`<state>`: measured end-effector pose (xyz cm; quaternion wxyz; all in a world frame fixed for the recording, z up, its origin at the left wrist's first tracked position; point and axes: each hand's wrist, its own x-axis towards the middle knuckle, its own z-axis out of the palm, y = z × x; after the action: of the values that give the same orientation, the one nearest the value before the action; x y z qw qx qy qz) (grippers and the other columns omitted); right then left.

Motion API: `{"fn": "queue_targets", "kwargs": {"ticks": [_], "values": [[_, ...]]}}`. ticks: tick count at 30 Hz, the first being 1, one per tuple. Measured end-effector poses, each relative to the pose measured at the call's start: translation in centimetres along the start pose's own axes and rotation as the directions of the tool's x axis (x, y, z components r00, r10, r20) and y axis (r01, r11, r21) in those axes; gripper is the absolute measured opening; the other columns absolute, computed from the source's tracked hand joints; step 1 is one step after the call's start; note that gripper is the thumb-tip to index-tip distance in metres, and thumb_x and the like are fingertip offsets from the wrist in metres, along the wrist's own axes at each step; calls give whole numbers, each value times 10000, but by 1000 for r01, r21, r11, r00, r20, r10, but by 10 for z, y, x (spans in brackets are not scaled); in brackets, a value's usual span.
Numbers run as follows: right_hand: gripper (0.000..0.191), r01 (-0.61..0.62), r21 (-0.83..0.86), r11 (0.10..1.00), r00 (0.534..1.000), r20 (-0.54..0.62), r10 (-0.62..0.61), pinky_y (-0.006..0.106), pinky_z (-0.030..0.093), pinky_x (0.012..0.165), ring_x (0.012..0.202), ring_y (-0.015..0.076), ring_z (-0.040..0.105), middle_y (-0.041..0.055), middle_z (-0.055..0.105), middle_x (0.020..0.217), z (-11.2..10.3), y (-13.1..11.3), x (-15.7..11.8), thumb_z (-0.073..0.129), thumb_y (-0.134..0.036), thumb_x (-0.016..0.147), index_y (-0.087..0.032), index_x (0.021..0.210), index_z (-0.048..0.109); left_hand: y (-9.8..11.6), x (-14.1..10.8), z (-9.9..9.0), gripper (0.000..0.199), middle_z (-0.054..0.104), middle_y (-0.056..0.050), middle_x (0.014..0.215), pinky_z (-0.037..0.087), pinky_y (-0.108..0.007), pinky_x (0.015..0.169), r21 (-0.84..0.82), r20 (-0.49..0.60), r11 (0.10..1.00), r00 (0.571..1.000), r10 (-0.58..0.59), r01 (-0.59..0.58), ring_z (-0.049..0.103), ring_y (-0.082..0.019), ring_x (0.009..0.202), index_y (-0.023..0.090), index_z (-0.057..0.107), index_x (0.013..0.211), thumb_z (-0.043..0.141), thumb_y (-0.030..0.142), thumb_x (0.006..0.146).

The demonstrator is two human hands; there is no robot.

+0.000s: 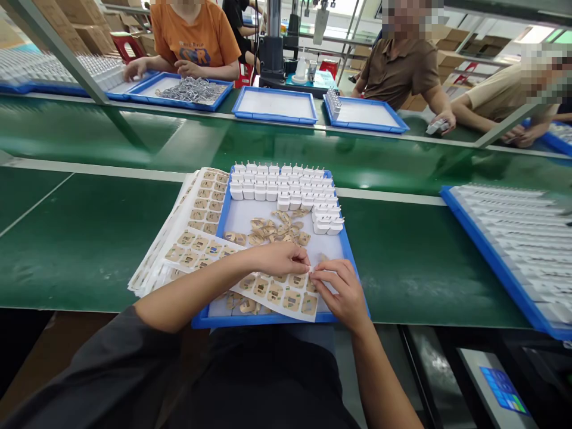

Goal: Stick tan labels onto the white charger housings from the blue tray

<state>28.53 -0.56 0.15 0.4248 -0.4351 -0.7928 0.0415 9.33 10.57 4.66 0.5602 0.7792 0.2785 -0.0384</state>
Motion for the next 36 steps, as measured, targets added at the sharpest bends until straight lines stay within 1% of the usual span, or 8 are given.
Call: {"fn": "queue_targets", "kwargs": {"ticks": [9, 14, 19, 24, 28, 32, 34, 36], "values": [[213, -97, 190, 977, 994, -36, 106, 398, 509, 839, 925, 221, 639, 58, 704, 970, -3, 4, -10, 616, -65, 908, -247, 1016, 637, 0, -6, -5, 224, 505, 38, 669, 335, -230, 576, -54, 7, 998, 1000, 23, -23, 434, -113, 595, 168, 647, 879, 539, 361, 914], [134, -254, 429, 867, 933, -126, 336, 390, 510, 834, 926, 213, 631, 51, 681, 944, -3, 8, -21, 553, -137, 961, -253, 983, 616, 2, -1, -4, 202, 692, -25, 845, 446, -288, 746, 222, -121, 974, 993, -9, 36, 624, -194, 809, 184, 712, 918, 535, 281, 927], [97, -335, 471, 816, 870, -178, 461, 369, 529, 799, 884, 204, 640, 37, 679, 885, 3, 12, -27, 579, -189, 968, -256, 972, 649, 6, 33, -10, 430, 635, -152, 1267, 438, -444, 970, 650, -497, 735, 839, 221, 192, 561, -335, 1183, 161, 589, 1316, 625, 297, 910], [120, -369, 430, 824, 853, -194, 484, 351, 530, 766, 849, 198, 640, 34, 695, 884, 5, 14, -31, 666, -187, 916, -257, 1010, 691, 6, 78, -7, 395, 448, -218, 1493, 437, -468, 974, 830, -435, 537, 775, 458, 149, 489, -371, 1275, 137, 561, 1265, 644, 254, 897], [133, -378, 419, 826, 852, -193, 487, 345, 535, 751, 819, 191, 645, 34, 709, 868, 4, 15, -33, 681, -186, 904, -254, 1011, 721, 4, 85, -1, 257, 496, -192, 1466, 415, -477, 1022, 722, -451, 691, 778, 437, 31, 498, -330, 1284, 146, 568, 1129, 520, 50, 895], [65, -375, 434, 819, 848, -197, 492, 357, 552, 749, 825, 202, 666, 45, 721, 858, 1, 14, -29, 678, -205, 904, -238, 929, 728, 7, 53, -4, 177, 670, -120, 1131, 512, -402, 906, 595, -502, 804, 785, 363, 8, 626, -270, 1075, 170, 540, 1052, 610, 147, 891], [59, -363, 467, 806, 845, -198, 496, 357, 564, 742, 818, 203, 675, 41, 719, 847, -1, 8, -24, 668, -209, 911, -239, 924, 717, 7, 22, -3, 297, 666, -97, 1111, 554, -349, 815, 408, -563, 911, 768, 304, -62, 659, -233, 989, 188, 499, 1103, 677, 266, 879], [58, -334, 538, 774, 855, -173, 490, 354, 571, 728, 805, 204, 677, 37, 711, 823, -4, -3, -15, 664, -204, 912, -242, 912, 708, 5, -11, 5, 417, 652, -82, 1143, 570, -317, 787, -7, -621, 971, 763, 182, -238, 669, -209, 975, 218, 479, 1143, 738, 329, 836]]}}
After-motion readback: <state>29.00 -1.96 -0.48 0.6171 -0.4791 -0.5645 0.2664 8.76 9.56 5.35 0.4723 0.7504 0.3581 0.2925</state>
